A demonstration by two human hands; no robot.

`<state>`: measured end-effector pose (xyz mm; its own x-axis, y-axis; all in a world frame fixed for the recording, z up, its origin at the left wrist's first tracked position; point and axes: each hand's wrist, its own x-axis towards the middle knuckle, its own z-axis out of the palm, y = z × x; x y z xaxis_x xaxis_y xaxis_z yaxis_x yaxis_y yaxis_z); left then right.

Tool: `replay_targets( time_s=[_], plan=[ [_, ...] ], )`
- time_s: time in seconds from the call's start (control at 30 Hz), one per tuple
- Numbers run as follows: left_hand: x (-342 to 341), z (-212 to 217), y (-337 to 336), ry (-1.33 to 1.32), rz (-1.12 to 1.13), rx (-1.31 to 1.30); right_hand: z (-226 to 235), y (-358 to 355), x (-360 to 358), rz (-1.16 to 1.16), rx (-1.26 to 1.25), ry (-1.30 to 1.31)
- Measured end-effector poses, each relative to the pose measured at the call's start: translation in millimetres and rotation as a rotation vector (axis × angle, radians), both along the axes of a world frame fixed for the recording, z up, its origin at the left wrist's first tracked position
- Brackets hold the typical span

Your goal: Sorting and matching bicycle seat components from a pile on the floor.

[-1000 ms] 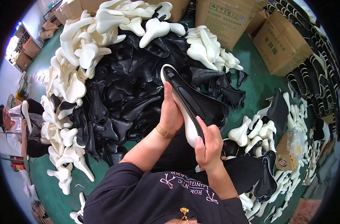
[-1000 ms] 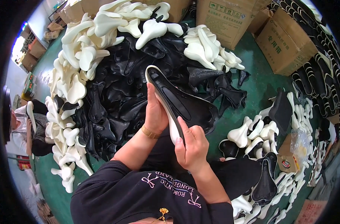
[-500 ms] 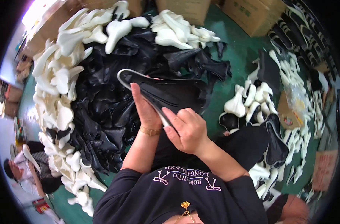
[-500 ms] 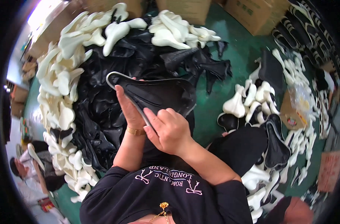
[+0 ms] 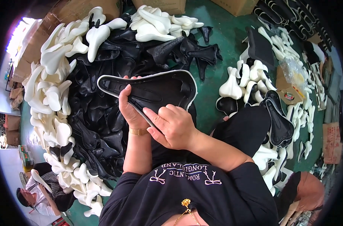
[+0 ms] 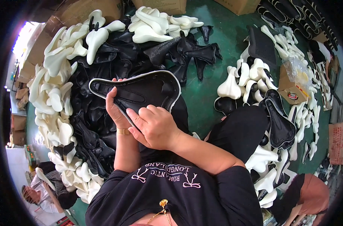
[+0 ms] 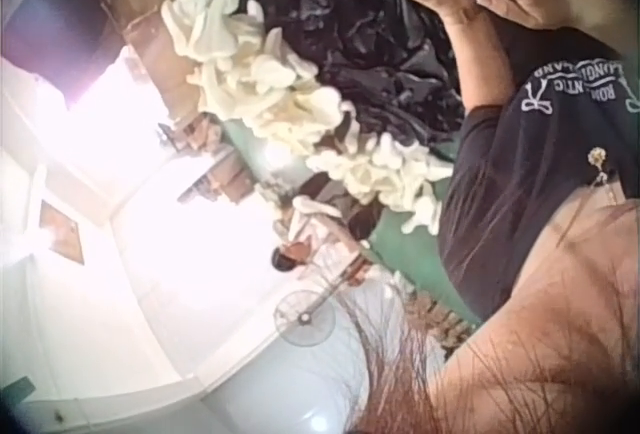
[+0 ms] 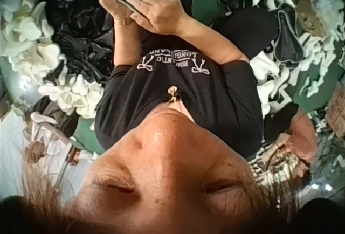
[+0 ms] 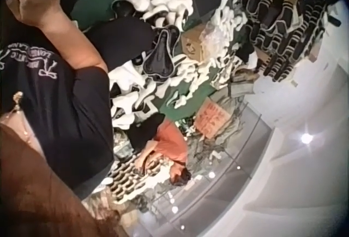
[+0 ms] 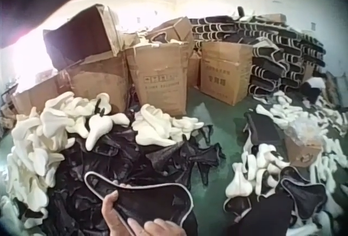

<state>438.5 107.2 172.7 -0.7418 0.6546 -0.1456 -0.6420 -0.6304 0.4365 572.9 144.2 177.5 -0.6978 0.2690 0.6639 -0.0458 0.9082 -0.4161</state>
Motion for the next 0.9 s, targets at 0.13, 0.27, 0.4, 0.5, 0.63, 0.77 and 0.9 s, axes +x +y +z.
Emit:
replay_targets(
  time_s=[0.13, 0.27, 0.4, 0.5, 0.63, 0.77, 0.9],
  plan=[
    [-6, 1, 3, 0.037, 0.012, 0.011, -2, 13, 2, 0.147, -0.19, 0.013],
    [-23, 1, 1, 0.086, 0.037, 0.104, 1, 55, 25, -0.195, -0.562, 0.321],
    [-23, -2, 3, 0.104, 0.058, 0.104, -5, 49, 19, 0.099, -1.671, 0.1],
    [-8, -1, 8, 0.131, 0.002, 0.072, -30, 36, 15, 0.246, -1.748, 0.217],
    [-26, -1, 10, 0.113, 0.107, 0.137, -28, 46, 33, 0.156, -1.598, 0.15],
    [-33, 2, 6, 0.564, 0.183, -0.14, -22, 41, 49, 0.031, -1.579, 0.169],
    [-11, -9, 15, 1.137, -0.019, -0.268, -1, 54, 119, -0.158, -1.415, 0.211]
  ],
)
